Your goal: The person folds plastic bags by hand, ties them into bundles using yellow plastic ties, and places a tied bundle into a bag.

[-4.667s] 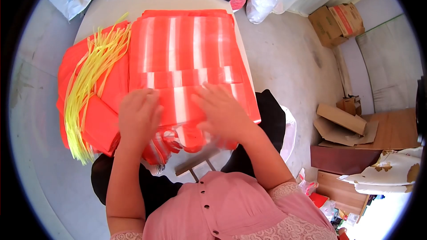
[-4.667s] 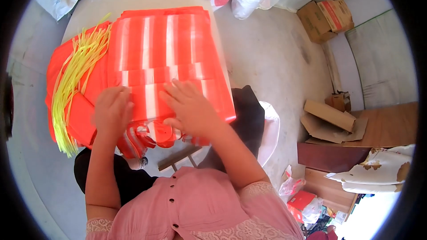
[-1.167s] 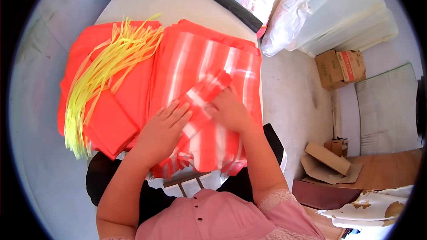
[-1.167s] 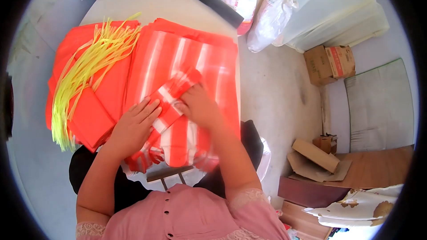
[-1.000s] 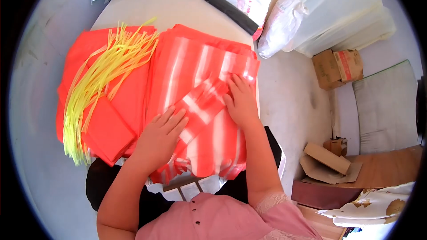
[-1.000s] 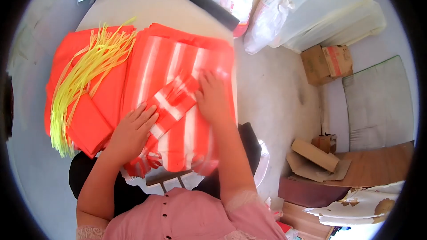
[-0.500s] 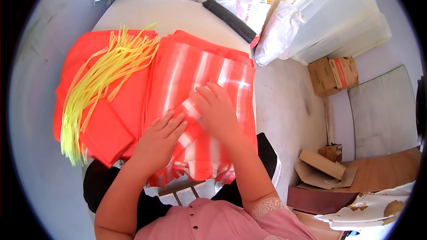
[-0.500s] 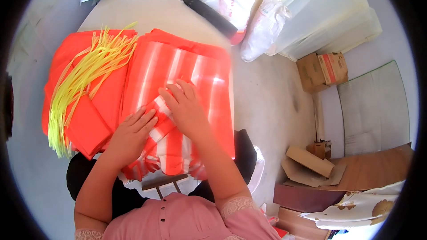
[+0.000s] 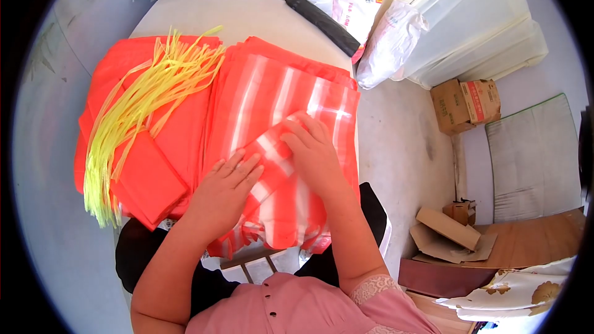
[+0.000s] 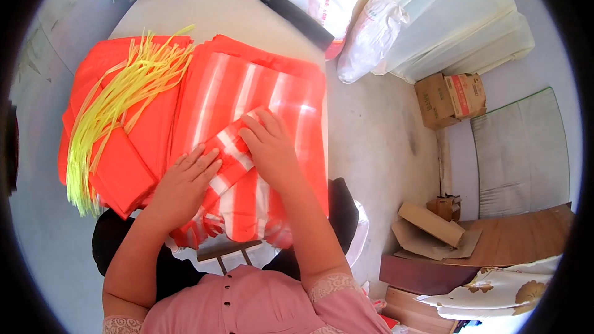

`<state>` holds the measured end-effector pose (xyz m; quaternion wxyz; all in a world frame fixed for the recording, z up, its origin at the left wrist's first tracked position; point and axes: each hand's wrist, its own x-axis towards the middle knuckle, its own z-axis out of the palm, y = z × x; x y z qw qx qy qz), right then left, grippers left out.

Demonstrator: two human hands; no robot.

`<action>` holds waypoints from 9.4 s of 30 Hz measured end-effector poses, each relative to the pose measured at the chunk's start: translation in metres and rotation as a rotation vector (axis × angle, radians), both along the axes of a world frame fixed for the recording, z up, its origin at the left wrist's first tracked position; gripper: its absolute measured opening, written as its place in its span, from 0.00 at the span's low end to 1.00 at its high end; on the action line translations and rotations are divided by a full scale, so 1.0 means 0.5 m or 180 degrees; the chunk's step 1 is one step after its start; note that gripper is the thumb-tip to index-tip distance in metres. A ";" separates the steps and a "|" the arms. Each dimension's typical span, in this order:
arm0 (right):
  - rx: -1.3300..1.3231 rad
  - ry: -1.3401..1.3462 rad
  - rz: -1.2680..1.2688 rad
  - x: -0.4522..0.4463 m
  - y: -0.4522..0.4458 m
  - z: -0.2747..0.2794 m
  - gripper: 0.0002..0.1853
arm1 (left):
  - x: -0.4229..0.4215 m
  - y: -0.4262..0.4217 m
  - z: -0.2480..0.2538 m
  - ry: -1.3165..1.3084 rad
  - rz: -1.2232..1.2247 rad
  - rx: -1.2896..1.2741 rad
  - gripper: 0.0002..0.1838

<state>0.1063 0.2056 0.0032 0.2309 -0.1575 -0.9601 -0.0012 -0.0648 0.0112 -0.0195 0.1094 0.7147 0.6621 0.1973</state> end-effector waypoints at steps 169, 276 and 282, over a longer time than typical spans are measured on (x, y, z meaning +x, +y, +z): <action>-0.5887 0.2854 -0.0679 -0.062 -0.268 0.016 0.58 | -0.017 -0.141 0.072 -0.4958 0.1204 -0.1436 0.35; -0.4394 0.2677 -0.1118 0.028 -0.147 -0.040 0.13 | -0.016 -0.028 0.065 -0.0324 0.1425 -0.1100 0.27; -0.3438 0.1625 -0.0669 0.005 -0.183 -0.010 0.11 | -0.010 -0.024 0.070 -0.0267 0.1461 -0.1202 0.27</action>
